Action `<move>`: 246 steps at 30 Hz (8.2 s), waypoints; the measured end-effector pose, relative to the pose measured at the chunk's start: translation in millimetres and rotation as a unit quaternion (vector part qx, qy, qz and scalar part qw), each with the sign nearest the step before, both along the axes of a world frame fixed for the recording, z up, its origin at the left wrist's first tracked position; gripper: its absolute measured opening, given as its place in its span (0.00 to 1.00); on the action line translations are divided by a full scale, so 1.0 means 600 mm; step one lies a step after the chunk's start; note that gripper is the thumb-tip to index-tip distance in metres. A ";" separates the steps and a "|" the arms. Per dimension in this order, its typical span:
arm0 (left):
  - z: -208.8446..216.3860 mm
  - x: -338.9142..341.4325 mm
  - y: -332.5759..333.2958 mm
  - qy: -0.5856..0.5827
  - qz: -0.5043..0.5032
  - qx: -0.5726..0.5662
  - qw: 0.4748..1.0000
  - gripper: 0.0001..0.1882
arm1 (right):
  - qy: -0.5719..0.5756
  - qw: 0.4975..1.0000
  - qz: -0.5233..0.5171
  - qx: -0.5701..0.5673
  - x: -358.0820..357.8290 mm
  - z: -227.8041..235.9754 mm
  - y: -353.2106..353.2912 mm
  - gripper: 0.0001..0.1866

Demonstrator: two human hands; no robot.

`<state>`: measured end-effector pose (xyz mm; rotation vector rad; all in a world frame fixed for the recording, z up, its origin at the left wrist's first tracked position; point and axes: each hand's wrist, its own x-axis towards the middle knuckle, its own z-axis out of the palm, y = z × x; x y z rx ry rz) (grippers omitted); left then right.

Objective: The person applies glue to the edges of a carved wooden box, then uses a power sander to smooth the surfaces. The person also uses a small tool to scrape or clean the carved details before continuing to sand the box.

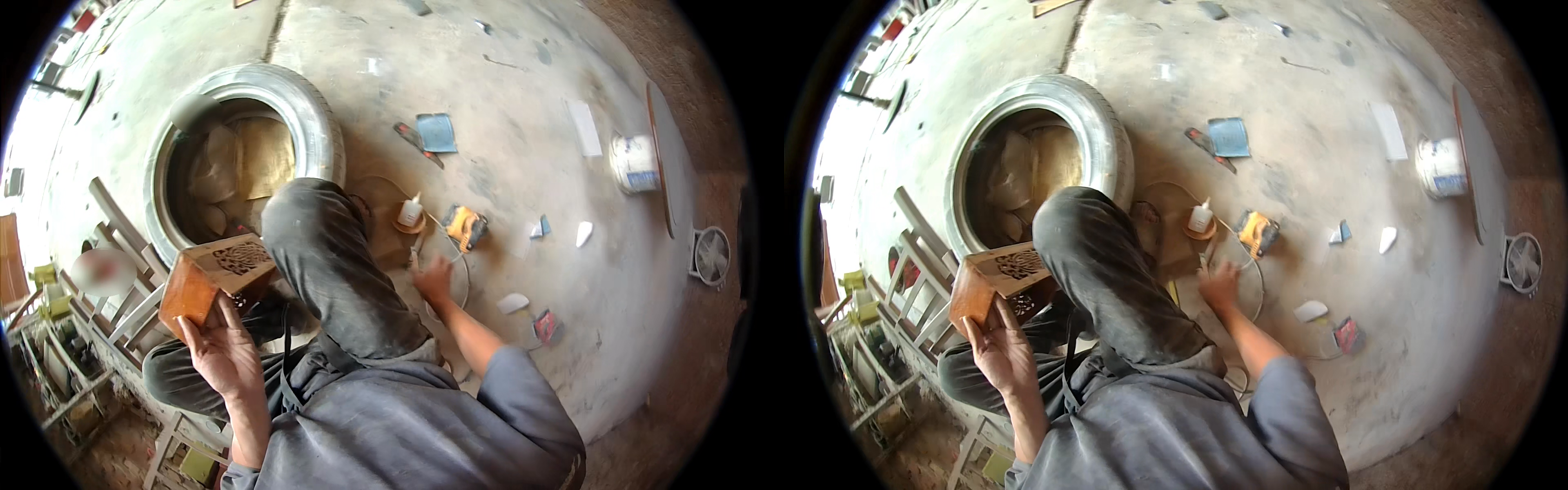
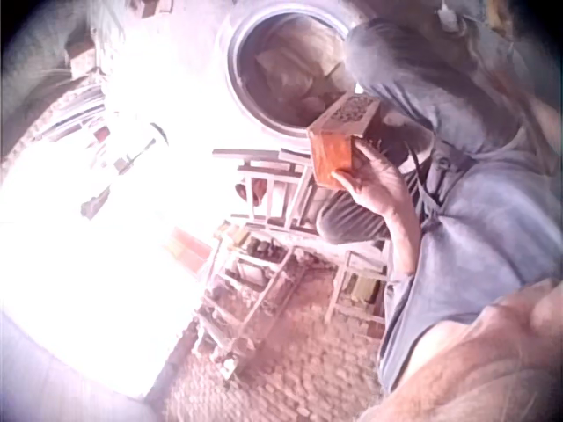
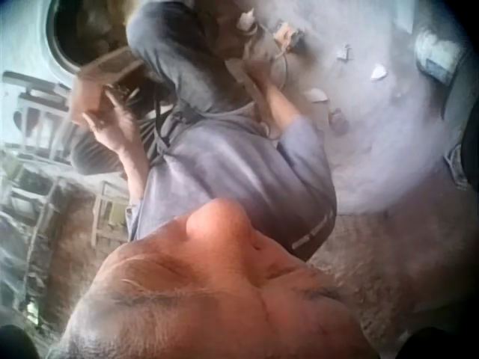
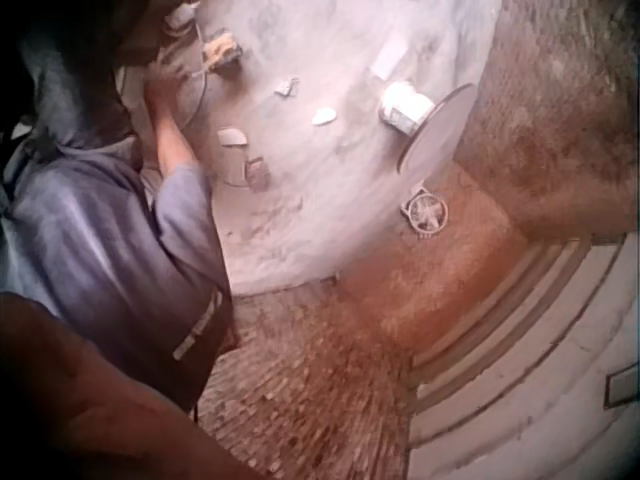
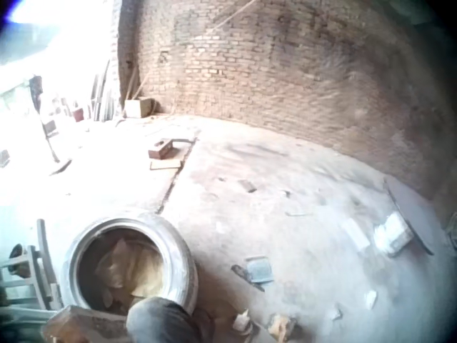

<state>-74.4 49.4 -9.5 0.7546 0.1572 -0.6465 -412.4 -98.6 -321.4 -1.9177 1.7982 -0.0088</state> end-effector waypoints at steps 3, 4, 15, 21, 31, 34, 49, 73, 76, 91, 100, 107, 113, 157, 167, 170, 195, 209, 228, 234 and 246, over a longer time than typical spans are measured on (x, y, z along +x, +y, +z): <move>0.006 -0.021 0.008 0.009 0.027 0.036 0.999 0.23 | -0.009 0.926 0.036 -0.375 -0.099 -0.050 -0.108 0.51; 0.016 -0.031 -0.004 0.021 0.029 0.043 0.998 0.23 | 0.110 0.913 0.013 -0.393 -0.134 -0.061 -0.135 0.52; 0.043 -0.017 0.047 0.072 0.078 0.024 0.994 0.25 | -0.070 0.973 -0.222 -0.004 -0.191 -0.020 -0.276 0.49; 0.044 0.034 0.047 0.117 0.088 0.043 0.988 0.22 | -0.228 0.949 -0.136 -0.169 -0.294 0.258 -0.377 0.44; 0.046 0.071 0.071 0.150 -0.036 0.004 0.988 0.19 | -0.338 0.927 0.116 -0.111 -0.002 0.829 -0.231 0.35; 0.050 0.070 0.093 0.179 -0.043 0.008 0.983 0.19 | -0.351 0.903 0.232 -0.082 0.123 0.838 -0.163 0.38; 0.013 0.084 0.126 0.186 -0.043 -0.014 0.982 0.17 | -0.345 0.736 0.581 -0.050 0.341 0.734 -0.006 0.45; 0.007 0.099 0.120 0.213 -0.066 -0.020 0.975 0.21 | -0.355 0.697 0.613 -0.113 0.402 0.714 0.020 0.41; 0.001 0.098 0.122 0.205 -0.066 -0.026 0.976 0.21 | -0.359 0.691 0.617 -0.114 0.421 0.730 0.022 0.41; 0.003 0.086 0.127 0.211 -0.055 -0.020 0.976 0.20 | -0.334 0.707 0.620 -0.071 0.402 0.754 0.022 0.35; 0.000 0.077 0.124 0.179 -0.089 -0.053 0.978 0.16 | -0.347 0.697 0.618 -0.109 0.428 0.787 0.032 0.37; 0.004 0.072 0.125 0.153 -0.057 -0.032 0.986 0.17 | -0.331 0.682 0.644 -0.103 0.453 0.821 0.035 0.33; 0.012 0.090 0.128 0.192 -0.063 -0.062 0.977 0.17 | -0.302 0.707 0.636 -0.074 0.394 0.801 0.030 0.34; 0.016 0.165 0.057 -0.203 -0.399 0.186 0.875 0.49 | -0.243 0.650 0.709 -0.123 0.558 0.788 -0.038 0.27; -0.016 0.146 0.080 -0.123 -0.422 0.042 0.897 0.56 | -0.232 0.649 0.714 -0.125 0.574 0.790 -0.016 0.27; -0.020 0.148 0.072 -0.101 -0.417 0.050 0.902 0.55 | -0.231 0.652 0.712 -0.121 0.576 0.788 -0.018 0.26; -0.016 0.203 -0.013 -0.229 -0.447 0.188 0.844 0.29 | -0.208 0.660 0.715 -0.103 0.541 0.831 -0.082 0.22; 0.026 0.214 -0.021 -0.208 -0.460 0.227 0.833 0.47 | -0.204 0.692 0.683 -0.116 0.544 0.787 -0.076 0.22; -0.030 0.070 0.059 -0.245 -0.269 0.142 0.920 0.13 | -0.177 0.643 0.734 -0.123 0.658 0.779 -0.095 0.17; -0.054 0.062 0.063 -0.278 -0.240 0.083 0.926 0.12 | -0.166 0.591 0.778 -0.134 0.606 0.800 -0.043 0.17; -0.042 0.071 0.072 -0.292 -0.243 0.116 0.918 0.12 | -0.174 0.574 0.789 -0.133 0.659 0.792 -0.042 0.14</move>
